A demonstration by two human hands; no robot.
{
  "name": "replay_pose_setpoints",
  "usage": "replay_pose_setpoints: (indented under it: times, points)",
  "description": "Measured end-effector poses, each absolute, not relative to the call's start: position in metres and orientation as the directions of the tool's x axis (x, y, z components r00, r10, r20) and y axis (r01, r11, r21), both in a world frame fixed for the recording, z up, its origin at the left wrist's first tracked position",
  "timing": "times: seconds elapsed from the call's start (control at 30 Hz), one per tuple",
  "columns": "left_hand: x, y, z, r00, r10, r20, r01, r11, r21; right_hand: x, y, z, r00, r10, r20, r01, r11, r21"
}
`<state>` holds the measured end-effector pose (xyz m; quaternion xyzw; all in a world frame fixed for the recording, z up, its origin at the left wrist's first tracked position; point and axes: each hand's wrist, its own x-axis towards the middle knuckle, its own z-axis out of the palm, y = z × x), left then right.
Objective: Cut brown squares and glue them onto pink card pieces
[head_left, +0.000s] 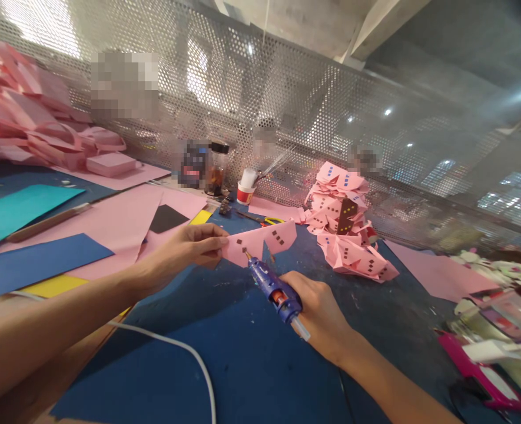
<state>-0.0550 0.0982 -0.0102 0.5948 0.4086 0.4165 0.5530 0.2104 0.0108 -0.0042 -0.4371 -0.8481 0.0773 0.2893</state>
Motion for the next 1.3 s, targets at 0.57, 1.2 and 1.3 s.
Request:
replay_pose_setpoints:
  times: [0.57,1.2,1.3]
  points:
    - [-0.0548,0.0976,-0.0083,0.331,0.942,0.054,0.027,-0.066,0.997,0.2102,0.0106,-0.0059,-0.446,0.799,0.403,0.706,0.591,-0.390]
    - [-0.0538,0.0971,-0.0077,0.357,0.934,0.029,0.046,-0.049,0.998,0.2075,0.0087,-0.0043,-0.454,0.792,0.409,0.674,0.605,-0.424]
    - [-0.0530,0.0967,-0.0073,0.363,0.932,0.022,0.056,-0.045,0.997,0.2070,0.0087,-0.0037,-0.454,0.791,0.410,0.670,0.607,-0.428]
